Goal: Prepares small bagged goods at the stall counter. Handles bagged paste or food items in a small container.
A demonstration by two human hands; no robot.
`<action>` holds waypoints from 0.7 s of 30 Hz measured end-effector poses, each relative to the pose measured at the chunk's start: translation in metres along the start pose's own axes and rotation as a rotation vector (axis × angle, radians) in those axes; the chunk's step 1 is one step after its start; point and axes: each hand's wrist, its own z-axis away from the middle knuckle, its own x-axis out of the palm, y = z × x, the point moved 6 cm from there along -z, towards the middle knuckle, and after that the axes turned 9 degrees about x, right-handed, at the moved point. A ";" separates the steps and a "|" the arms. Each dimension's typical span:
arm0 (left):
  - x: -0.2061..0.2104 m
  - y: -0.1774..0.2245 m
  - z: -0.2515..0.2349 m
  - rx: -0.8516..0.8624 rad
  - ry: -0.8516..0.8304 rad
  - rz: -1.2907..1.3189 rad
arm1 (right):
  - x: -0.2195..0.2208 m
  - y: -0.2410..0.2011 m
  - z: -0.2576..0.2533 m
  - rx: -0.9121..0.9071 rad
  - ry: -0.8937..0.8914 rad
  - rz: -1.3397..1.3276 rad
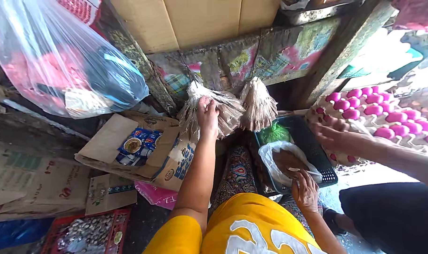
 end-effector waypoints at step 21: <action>-0.034 -0.087 -0.023 -0.612 -0.139 0.231 | 0.032 -0.366 -0.217 -0.306 -0.704 -0.425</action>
